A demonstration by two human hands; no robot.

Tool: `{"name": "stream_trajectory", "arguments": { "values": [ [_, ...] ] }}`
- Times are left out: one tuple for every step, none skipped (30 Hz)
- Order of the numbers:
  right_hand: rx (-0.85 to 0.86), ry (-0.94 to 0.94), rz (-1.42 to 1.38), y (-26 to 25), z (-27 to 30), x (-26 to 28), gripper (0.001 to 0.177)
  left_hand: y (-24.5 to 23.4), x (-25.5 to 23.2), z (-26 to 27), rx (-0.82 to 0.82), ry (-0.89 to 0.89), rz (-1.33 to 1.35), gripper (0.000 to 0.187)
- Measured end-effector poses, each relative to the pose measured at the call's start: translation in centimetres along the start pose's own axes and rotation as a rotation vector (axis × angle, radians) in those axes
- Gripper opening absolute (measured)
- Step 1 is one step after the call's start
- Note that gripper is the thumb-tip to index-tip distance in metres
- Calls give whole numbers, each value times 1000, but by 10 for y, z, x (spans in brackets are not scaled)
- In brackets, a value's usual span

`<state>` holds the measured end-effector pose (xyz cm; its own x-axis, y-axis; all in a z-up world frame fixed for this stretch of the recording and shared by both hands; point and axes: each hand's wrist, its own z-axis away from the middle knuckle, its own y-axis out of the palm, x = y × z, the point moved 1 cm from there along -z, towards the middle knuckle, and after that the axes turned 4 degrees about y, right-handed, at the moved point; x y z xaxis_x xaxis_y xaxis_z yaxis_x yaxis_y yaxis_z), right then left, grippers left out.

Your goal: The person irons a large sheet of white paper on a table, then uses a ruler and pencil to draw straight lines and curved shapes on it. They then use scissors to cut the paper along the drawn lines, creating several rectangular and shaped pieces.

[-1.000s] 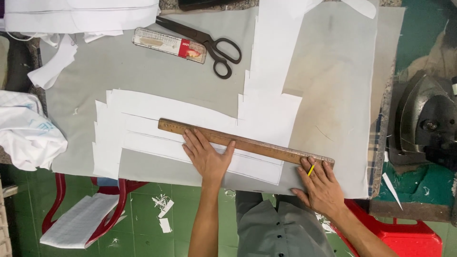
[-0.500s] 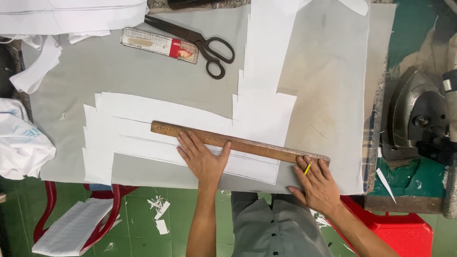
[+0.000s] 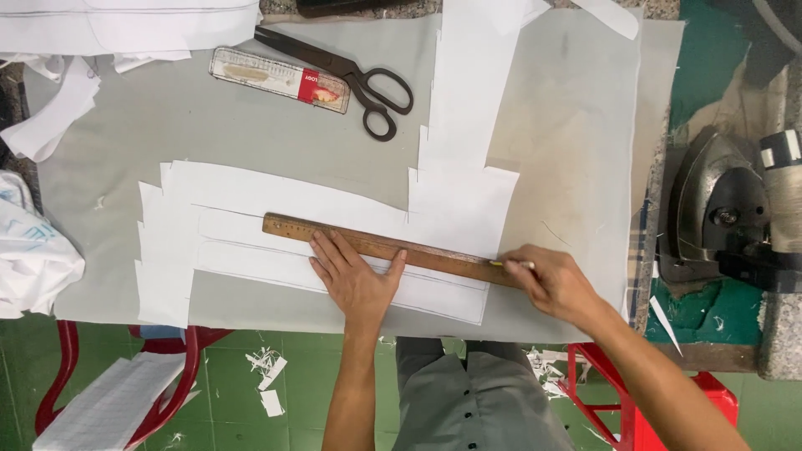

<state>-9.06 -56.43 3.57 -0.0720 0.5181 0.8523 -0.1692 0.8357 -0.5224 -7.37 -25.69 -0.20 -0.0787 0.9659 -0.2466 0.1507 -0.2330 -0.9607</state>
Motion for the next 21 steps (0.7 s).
{"name": "stream_trajectory", "arguments": {
  "values": [
    [89,51,107,-2,-13,1,23,0,0,0,26,-10,14,131],
    [176,104,214,-3,-27,3,21,0,1,-1,51,-19,28,132],
    [181,100,220,-3,-35,8,21,-1,-1,-1,49,-26,33,132],
    [261,116,271,-2,-42,13,23,-2,-2,-2,50,-25,22,131],
    [343,128,320,1,-51,18,27,-4,-1,-3,49,-27,9,130],
    [350,120,325,1,-56,24,27,-4,-3,-3,44,-37,10,130],
    [417,110,367,2,-61,31,29,-6,-3,-4,49,-40,13,131],
    [483,100,408,3,-66,37,31,-7,-3,-4,53,-43,15,132],
    [494,89,411,19,-79,36,31,-8,-2,-5,48,-57,12,132],
    [531,-5,406,35,-92,35,30,-9,-2,-6,44,-51,27,132],
    [565,-99,400,51,-104,34,31,-10,-3,-7,40,-41,42,133],
    [574,-108,400,77,-125,47,31,-10,-2,-7,36,-53,39,133],
    [606,-227,340,103,-145,61,29,-9,-1,-7,32,-50,37,135],
    [638,-346,278,128,-165,75,28,-8,-1,-7,29,-47,36,137],
    [643,-351,276,147,-179,87,28,-9,-1,-7,28,-54,32,137],
    [607,-406,175,165,-192,99,30,-11,-1,-8,19,-55,33,138],
    [568,-463,74,183,-207,113,33,-12,-2,-10,7,-55,34,139],
    [572,-470,72,180,-208,116,33,-12,-1,-12,2,-61,30,139],
    [578,-433,27,177,-206,118,30,-12,-1,-11,4,-65,50,137],
    [584,-396,-17,172,-204,119,28,-11,-2,-10,5,-70,69,136],
    [579,-398,-16,151,-186,114,28,-10,0,-8,2,-65,69,136]
  ]
}}
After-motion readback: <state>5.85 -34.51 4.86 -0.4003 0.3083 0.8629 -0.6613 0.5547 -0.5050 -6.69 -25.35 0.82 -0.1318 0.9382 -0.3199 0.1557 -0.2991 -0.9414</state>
